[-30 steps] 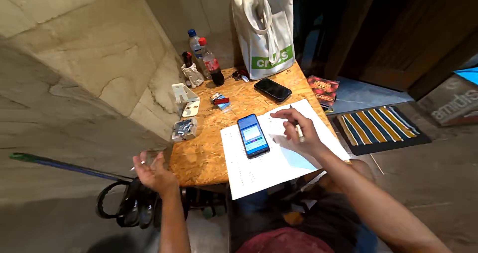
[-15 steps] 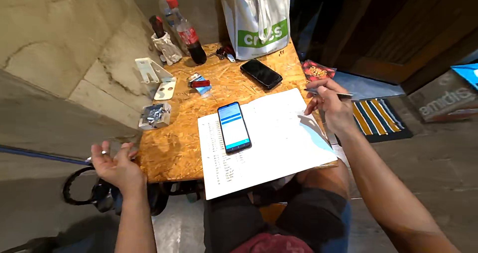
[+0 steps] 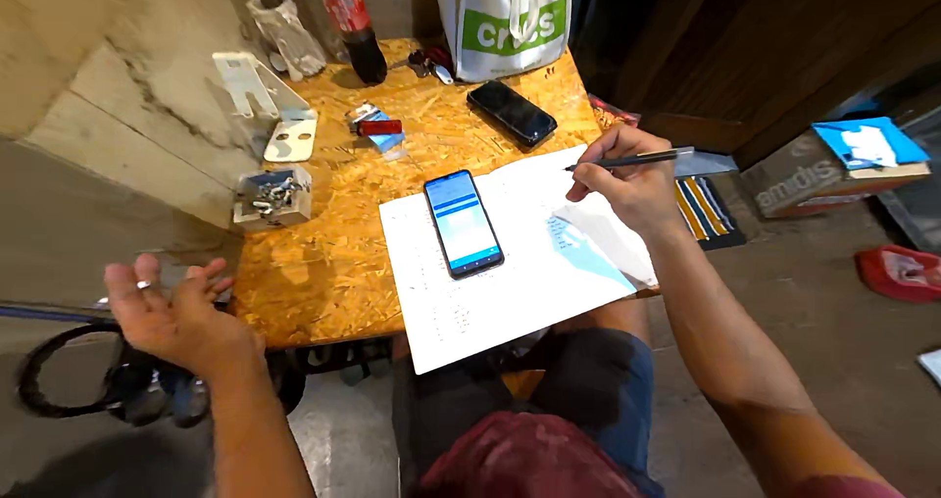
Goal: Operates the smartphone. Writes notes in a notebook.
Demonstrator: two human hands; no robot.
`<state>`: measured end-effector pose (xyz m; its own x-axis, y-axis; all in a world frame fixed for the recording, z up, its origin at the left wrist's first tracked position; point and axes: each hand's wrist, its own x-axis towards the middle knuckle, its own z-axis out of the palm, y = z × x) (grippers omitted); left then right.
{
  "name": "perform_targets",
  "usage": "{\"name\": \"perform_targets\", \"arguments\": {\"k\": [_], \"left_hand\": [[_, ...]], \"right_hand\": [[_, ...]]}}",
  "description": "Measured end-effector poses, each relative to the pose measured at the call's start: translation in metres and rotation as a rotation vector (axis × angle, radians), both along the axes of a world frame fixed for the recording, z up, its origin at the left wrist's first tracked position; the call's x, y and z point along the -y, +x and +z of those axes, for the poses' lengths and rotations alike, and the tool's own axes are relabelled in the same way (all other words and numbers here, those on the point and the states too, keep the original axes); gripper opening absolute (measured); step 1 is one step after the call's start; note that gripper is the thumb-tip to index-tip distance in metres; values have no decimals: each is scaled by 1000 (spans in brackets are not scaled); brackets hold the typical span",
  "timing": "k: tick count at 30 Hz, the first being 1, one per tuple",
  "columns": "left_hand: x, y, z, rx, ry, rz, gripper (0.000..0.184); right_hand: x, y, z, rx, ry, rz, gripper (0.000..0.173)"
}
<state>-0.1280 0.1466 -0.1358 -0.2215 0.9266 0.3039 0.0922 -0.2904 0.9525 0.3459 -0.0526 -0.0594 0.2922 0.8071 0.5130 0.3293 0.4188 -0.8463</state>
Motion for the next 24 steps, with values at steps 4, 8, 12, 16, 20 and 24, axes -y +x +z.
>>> {"name": "perform_targets", "arguments": {"k": [4,8,12,16,20,24], "left_hand": [[-4,-2,-1,13,-5,-15,62],[0,1,6,8,29,-29,59],[-3,0,1,13,40,-29,59],[-1,1,3,6,55,-13,58],[4,7,9,18,77,-1,58],[10,13,18,42,102,9,60]], "right_hand": [[3,-17,-18,-16,-185,141,5],[9,-28,-36,-31,-384,178,5],[11,-24,-38,-83,-459,141,6],[10,-26,-39,-48,-475,118,6],[10,-26,-39,-30,-486,108,7],[8,-28,-38,10,-524,89,8]]}}
